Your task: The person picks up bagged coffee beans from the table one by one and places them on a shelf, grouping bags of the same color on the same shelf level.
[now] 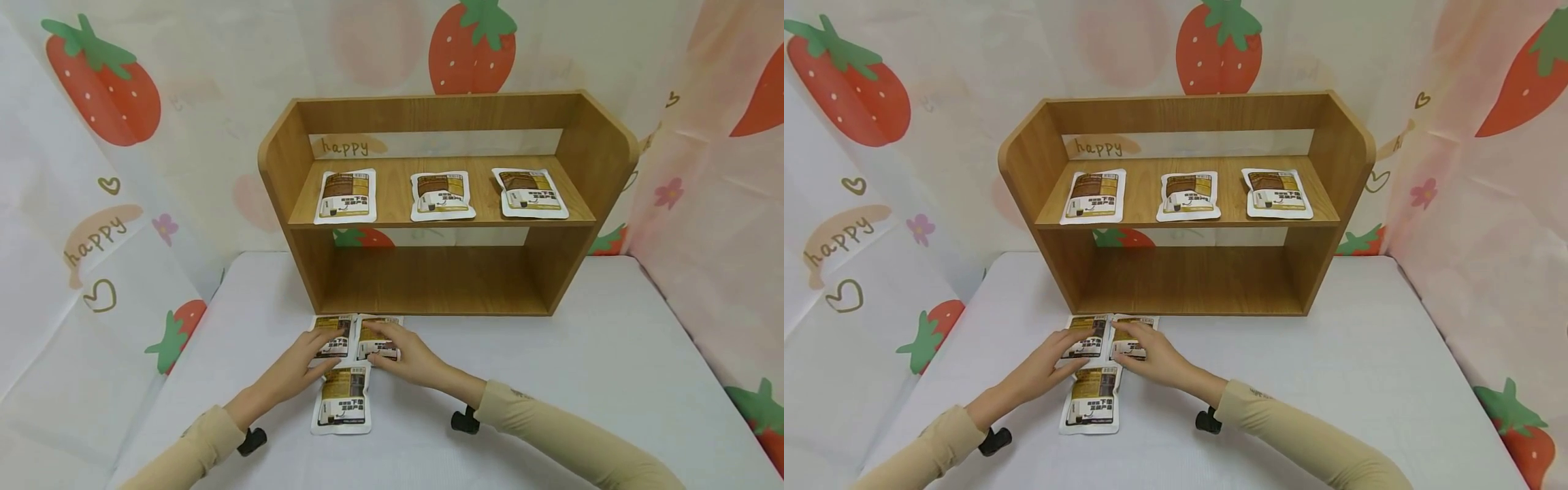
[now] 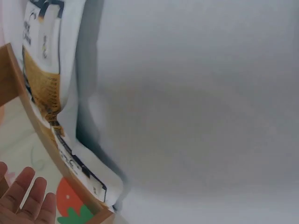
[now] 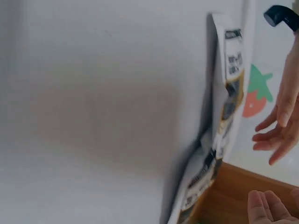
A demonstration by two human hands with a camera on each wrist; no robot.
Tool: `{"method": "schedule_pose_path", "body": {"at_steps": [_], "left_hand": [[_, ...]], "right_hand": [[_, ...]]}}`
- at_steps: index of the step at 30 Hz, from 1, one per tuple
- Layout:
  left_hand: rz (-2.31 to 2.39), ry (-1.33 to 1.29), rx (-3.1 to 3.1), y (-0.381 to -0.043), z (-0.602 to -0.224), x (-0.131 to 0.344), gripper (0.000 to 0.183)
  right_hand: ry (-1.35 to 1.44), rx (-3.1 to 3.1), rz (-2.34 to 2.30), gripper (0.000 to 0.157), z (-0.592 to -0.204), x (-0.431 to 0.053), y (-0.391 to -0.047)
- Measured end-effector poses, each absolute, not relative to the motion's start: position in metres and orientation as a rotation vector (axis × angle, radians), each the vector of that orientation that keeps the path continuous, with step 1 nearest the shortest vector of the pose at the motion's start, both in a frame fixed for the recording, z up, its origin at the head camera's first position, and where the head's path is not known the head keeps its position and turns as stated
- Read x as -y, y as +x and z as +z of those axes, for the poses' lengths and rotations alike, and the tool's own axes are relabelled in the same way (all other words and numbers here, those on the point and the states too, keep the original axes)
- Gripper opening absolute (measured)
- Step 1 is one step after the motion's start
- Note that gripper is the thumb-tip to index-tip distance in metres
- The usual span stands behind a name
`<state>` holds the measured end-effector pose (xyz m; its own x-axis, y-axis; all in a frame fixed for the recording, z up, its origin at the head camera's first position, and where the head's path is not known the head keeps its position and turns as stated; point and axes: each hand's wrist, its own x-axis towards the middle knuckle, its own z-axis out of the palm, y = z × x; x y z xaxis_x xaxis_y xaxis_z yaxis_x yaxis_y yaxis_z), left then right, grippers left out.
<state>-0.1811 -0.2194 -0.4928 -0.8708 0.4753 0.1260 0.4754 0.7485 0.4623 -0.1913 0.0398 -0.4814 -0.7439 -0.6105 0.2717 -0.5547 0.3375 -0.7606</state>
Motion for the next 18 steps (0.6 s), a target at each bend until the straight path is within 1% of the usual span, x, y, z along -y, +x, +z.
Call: {"method": "schedule_pose_path", "body": {"at_steps": [8, 18], "left_hand": [[-0.734, -0.822, 2.975, -0.176, -0.491, 0.227, 0.051], [-0.738, -0.768, 3.173, -0.163, -0.49, 0.236, 0.05]], "right_hand": [[-1.096, -2.49, -1.341, 0.056, -0.497, -0.041, -0.181], [-1.109, -2.444, -1.212, 0.056, -0.505, -0.042, -0.167]]}}
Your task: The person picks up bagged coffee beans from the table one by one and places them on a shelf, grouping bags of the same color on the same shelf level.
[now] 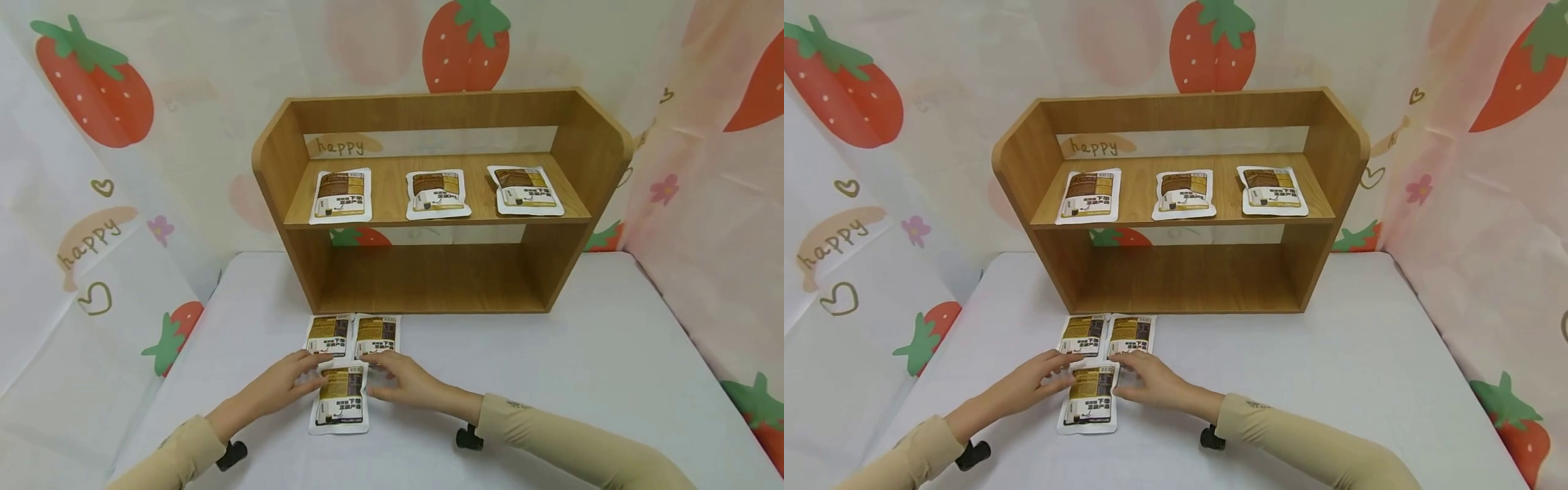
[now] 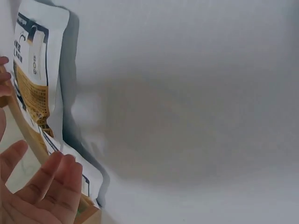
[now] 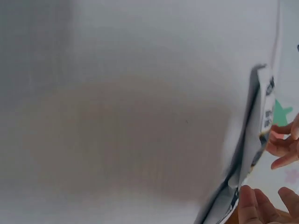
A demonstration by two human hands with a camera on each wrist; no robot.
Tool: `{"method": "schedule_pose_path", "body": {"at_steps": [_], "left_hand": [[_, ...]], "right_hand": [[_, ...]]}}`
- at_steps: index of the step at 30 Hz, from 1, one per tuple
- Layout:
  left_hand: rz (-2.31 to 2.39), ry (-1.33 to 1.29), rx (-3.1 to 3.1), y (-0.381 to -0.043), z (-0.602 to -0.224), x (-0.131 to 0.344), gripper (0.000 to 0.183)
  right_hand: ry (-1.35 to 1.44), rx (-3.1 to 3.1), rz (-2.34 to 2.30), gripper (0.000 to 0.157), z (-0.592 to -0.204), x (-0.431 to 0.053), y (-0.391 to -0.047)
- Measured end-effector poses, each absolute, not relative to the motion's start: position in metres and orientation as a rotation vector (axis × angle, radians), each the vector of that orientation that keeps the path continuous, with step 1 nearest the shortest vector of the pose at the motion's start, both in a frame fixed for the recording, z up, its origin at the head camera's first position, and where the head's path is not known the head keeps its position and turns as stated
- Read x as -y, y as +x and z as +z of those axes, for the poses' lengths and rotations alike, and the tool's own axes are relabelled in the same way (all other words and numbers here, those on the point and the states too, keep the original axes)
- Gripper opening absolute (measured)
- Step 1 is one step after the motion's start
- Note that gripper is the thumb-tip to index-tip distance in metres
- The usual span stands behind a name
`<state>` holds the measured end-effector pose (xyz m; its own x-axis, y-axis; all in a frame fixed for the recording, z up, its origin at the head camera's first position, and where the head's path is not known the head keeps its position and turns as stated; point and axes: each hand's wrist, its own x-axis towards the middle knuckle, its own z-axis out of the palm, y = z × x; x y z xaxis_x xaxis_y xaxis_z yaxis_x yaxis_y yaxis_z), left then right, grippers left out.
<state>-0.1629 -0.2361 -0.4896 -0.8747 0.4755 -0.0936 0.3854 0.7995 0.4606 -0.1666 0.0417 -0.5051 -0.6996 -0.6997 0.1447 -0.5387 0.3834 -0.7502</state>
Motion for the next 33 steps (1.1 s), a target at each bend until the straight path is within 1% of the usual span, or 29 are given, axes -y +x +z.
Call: {"method": "schedule_pose_path", "body": {"at_steps": [8, 13, 24, 33], "left_hand": [[0.688, 0.673, -2.744, -0.159, -0.49, 0.241, 0.047], [0.763, 0.739, -2.613, -0.161, -0.495, 0.24, 0.056], [0.92, 0.706, -2.467, -0.158, -0.502, 0.242, 0.073], [0.963, 0.641, -2.491, -0.152, -0.507, 0.241, 0.074]], "right_hand": [[-1.102, -2.453, -1.103, 0.058, -0.508, -0.042, -0.161], [-1.108, -2.457, -1.077, 0.061, -0.516, -0.04, -0.161], [-1.07, -2.422, -1.119, 0.065, -0.528, -0.029, -0.16], [-0.964, -2.373, -1.216, 0.067, -0.531, -0.022, -0.157]]}}
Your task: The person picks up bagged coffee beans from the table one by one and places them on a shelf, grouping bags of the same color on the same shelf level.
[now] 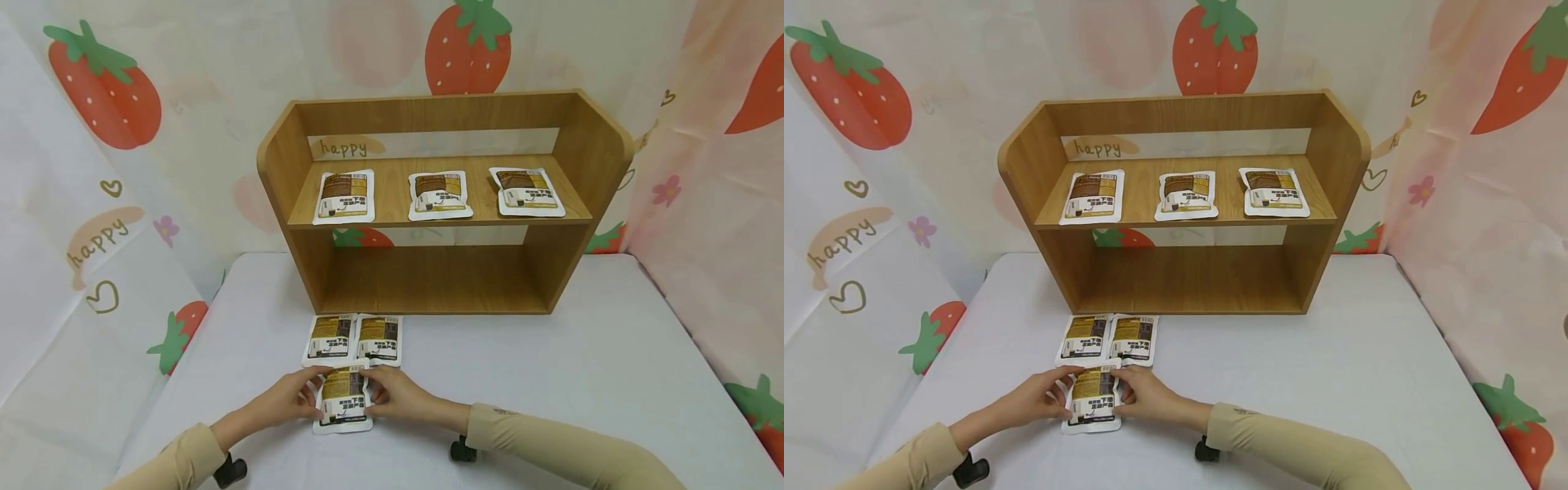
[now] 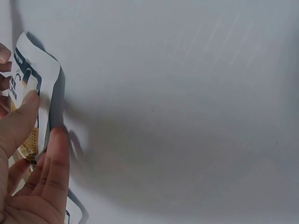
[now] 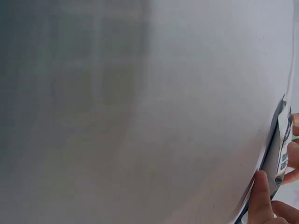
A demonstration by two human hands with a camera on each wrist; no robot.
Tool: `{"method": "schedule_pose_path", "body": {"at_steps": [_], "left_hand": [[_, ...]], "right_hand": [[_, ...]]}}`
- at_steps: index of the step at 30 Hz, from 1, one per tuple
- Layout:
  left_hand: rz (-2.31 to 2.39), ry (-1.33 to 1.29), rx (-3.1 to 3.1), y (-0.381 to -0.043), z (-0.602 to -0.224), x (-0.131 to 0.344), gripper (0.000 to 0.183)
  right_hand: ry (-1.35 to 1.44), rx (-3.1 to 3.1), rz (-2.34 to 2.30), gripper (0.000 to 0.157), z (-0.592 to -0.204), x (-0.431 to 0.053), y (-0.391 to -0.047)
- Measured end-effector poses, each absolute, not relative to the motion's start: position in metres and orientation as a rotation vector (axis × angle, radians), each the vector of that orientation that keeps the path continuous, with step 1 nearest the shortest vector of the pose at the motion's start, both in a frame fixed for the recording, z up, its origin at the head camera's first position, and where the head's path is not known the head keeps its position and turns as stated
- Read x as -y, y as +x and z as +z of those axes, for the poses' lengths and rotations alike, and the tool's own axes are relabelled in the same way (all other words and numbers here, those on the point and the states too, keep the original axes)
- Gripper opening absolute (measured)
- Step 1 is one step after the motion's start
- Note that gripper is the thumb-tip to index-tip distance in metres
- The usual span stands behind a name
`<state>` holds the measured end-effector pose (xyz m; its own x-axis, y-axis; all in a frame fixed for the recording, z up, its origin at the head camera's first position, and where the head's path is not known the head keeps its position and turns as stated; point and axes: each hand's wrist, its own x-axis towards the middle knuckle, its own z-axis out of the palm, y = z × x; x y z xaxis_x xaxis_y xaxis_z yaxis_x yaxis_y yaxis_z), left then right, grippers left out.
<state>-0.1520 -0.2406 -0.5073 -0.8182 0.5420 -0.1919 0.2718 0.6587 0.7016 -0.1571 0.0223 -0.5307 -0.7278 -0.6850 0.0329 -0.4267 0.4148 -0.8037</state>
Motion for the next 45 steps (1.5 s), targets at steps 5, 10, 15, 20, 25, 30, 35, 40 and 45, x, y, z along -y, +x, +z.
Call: {"method": "schedule_pose_path", "body": {"at_steps": [5, 10, 15, 20, 25, 30, 35, 40, 45], "left_hand": [[1.003, 0.629, -2.503, -0.148, -0.507, 0.239, 0.074], [1.074, 0.602, -2.495, -0.144, -0.506, 0.237, 0.074], [1.136, 0.56, -2.494, -0.141, -0.505, 0.236, 0.075], [1.198, 0.532, -2.508, -0.138, -0.506, 0.235, 0.078], [1.238, 0.565, -2.587, -0.137, -0.506, 0.233, 0.08], [1.264, 0.606, -2.65, -0.142, -0.505, 0.229, 0.079], [1.295, 0.652, -2.692, -0.149, -0.496, 0.222, 0.075], [1.348, 0.69, -2.694, -0.161, -0.493, 0.221, 0.078], [1.369, 0.691, -2.705, -0.178, -0.495, 0.222, 0.078]], "right_hand": [[-0.935, -2.354, -1.284, 0.07, -0.532, -0.02, -0.153], [-0.863, -2.366, -1.314, 0.074, -0.531, -0.017, -0.15], [-0.818, -2.38, -1.336, 0.078, -0.529, -0.014, -0.148], [-0.82, -2.402, -1.352, 0.081, -0.525, -0.012, -0.146], [-0.847, -2.46, -1.339, 0.08, -0.522, -0.012, -0.147], [-0.857, -2.5, -1.336, 0.078, -0.517, -0.013, -0.154], [-0.849, -2.523, -1.353, 0.078, -0.511, -0.015, -0.164], [-0.864, -2.542, -1.371, 0.076, -0.506, -0.018, -0.174], [-0.878, -2.56, -1.395, 0.076, -0.501, -0.02, -0.185]]}}
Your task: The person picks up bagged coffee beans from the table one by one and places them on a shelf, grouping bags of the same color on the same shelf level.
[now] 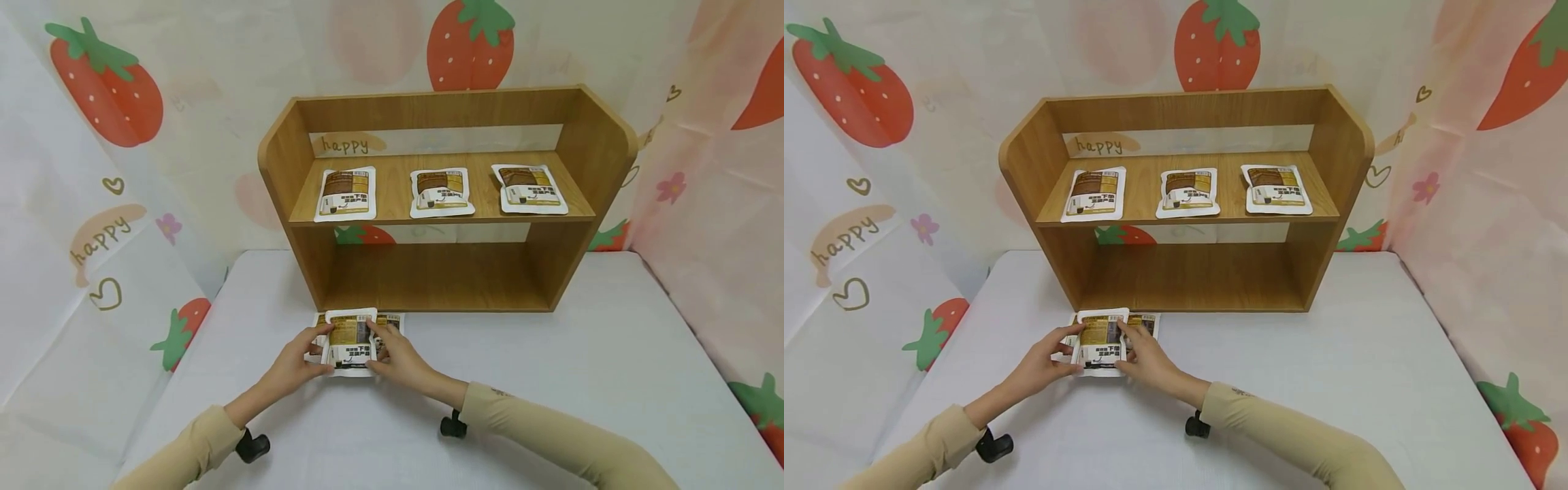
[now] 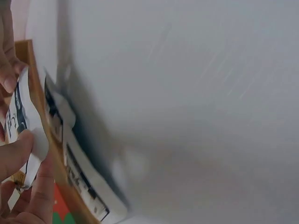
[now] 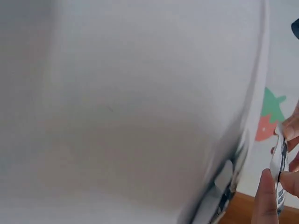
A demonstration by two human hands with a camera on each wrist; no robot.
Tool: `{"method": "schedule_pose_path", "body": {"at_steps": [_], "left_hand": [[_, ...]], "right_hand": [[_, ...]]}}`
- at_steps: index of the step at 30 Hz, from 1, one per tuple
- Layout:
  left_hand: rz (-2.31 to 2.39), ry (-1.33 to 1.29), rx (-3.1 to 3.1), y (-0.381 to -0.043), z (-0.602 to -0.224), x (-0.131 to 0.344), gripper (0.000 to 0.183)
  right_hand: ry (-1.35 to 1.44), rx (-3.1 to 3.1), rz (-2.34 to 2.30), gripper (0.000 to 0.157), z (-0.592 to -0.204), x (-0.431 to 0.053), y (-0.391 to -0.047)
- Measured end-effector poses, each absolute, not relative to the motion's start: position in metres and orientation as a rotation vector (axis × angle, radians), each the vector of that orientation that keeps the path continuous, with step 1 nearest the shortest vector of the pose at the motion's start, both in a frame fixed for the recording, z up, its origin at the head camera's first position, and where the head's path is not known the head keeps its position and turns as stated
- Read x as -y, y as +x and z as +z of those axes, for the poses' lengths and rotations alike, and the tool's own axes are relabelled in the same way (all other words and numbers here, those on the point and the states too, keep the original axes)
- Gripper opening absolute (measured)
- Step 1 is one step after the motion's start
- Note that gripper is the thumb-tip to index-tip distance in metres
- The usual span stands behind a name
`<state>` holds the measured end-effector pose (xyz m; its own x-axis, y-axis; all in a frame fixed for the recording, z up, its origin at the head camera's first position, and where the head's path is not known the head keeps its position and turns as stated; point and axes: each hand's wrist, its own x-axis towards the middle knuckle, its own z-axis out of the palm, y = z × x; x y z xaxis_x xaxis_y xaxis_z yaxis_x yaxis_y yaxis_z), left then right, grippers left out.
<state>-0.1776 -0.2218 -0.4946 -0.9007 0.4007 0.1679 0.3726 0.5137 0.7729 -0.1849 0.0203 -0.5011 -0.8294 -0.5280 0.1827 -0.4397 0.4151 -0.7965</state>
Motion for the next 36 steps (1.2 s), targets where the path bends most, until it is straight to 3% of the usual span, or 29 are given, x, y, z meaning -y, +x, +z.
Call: {"method": "schedule_pose_path", "body": {"at_steps": [12, 24, 36], "left_hand": [[1.337, 0.67, -2.803, -0.204, -0.486, 0.212, 0.07], [1.284, 0.658, -2.842, -0.228, -0.486, 0.206, 0.067], [1.286, 0.451, -2.83, -0.25, -0.494, 0.207, 0.062]], "right_hand": [[-0.801, -2.616, -1.36, 0.083, -0.493, -0.024, -0.214], [-0.755, -2.674, -1.332, 0.075, -0.5, -0.023, -0.235], [-0.68, -2.721, -1.295, 0.068, -0.5, -0.017, -0.252]]}}
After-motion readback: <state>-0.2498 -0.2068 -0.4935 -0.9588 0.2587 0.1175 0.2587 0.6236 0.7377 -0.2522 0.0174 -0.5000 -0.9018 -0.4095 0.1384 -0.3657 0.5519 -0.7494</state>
